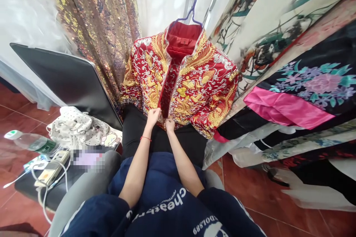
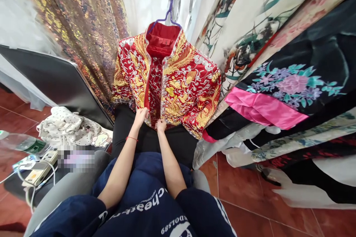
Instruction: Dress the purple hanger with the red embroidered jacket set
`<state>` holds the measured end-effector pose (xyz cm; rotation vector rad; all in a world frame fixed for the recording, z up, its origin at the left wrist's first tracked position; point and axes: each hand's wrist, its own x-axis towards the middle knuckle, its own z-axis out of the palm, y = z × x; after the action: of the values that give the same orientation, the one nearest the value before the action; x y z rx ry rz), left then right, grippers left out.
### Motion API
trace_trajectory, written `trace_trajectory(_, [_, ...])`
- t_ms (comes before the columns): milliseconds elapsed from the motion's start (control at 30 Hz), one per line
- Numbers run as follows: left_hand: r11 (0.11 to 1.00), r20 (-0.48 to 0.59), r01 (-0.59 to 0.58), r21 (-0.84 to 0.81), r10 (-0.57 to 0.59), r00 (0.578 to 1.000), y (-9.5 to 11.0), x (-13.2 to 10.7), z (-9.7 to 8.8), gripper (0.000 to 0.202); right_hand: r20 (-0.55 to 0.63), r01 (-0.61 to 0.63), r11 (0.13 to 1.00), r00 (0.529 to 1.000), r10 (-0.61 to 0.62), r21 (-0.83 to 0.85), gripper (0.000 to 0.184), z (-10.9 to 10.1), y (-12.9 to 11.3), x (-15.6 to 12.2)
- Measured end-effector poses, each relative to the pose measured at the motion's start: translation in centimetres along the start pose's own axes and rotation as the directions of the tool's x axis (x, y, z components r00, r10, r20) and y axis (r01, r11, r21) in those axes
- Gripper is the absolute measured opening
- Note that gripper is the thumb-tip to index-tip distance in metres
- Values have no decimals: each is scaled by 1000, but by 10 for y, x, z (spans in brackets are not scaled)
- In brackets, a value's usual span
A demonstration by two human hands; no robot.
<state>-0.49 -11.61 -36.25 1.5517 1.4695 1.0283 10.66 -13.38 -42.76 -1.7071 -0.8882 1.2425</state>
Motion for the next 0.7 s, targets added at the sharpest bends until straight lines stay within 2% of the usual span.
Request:
trace_trajectory(100, [1000, 24, 14, 16, -14, 1000, -1, 0, -13, 42, 86, -71, 997, 994, 72, -14, 40, -4, -15, -9])
trace_trajectory(200, [996, 19, 35, 80, -37, 999, 1, -2, -28, 41, 173, -26, 1000, 984, 26, -7, 31, -10, -46, -23])
trace_trajectory(333, [971, -90, 106, 212, -89, 992, 12, -5, -40, 36, 175, 225, 974, 958, -229, 41, 14, -33, -110, -57])
trace_trajectory(367, [960, -137, 119, 252, -86, 987, 17, -5, -41, 32, 146, 300, 952, 941, -305, 53, 12, -43, -130, -67])
trace_trajectory(400, [946, -188, 121, 302, -65, 980, 23, -4, -43, 27, 97, 413, 909, 904, -416, 54, 13, -55, -150, -77])
trace_trajectory(433, [925, -238, 112, 362, -25, 971, 30, -2, -44, 22, 20, 622, 782, 783, -622, -33, 16, -69, -172, -85])
trace_trajectory(467, [901, -279, 94, 424, 31, 960, 39, 1, -44, 16, -74, 752, 638, 636, -768, -165, 20, -84, -194, -90])
trace_trajectory(500, [874, -305, 70, 480, 92, 948, 49, 4, -45, 12, -155, 799, 514, 491, -857, -313, 23, -99, -215, -93])
trace_trajectory(533, [853, -319, 43, 519, 147, 936, 60, 8, -45, 11, -223, 778, 424, 360, -906, -464, 25, -113, -235, -93])
trace_trajectory(567, [845, -322, 17, 535, 186, 928, 72, 12, -45, 16, -276, 714, 373, 255, -927, -592, 28, -125, -253, -90])
trace_trajectory(600, [850, -321, -6, 526, 205, 925, 86, 17, -44, 22, -302, 633, 347, 183, -936, -692, 31, -135, -269, -83])
trace_trajectory(633, [860, -317, -30, 509, 221, 922, 99, 21, -43, 28, -311, 551, 333, 138, -940, -765, 35, -142, -281, -75])
trace_trajectory(667, [869, -315, -53, 493, 235, 919, 113, 26, -43, 33, -310, 479, 328, 118, -943, -814, 38, -147, -290, -65])
trace_trajectory(700, [873, -317, -73, 483, 252, 914, 127, 30, -42, 37, -303, 424, 324, 118, -946, -846, 42, -149, -295, -55])
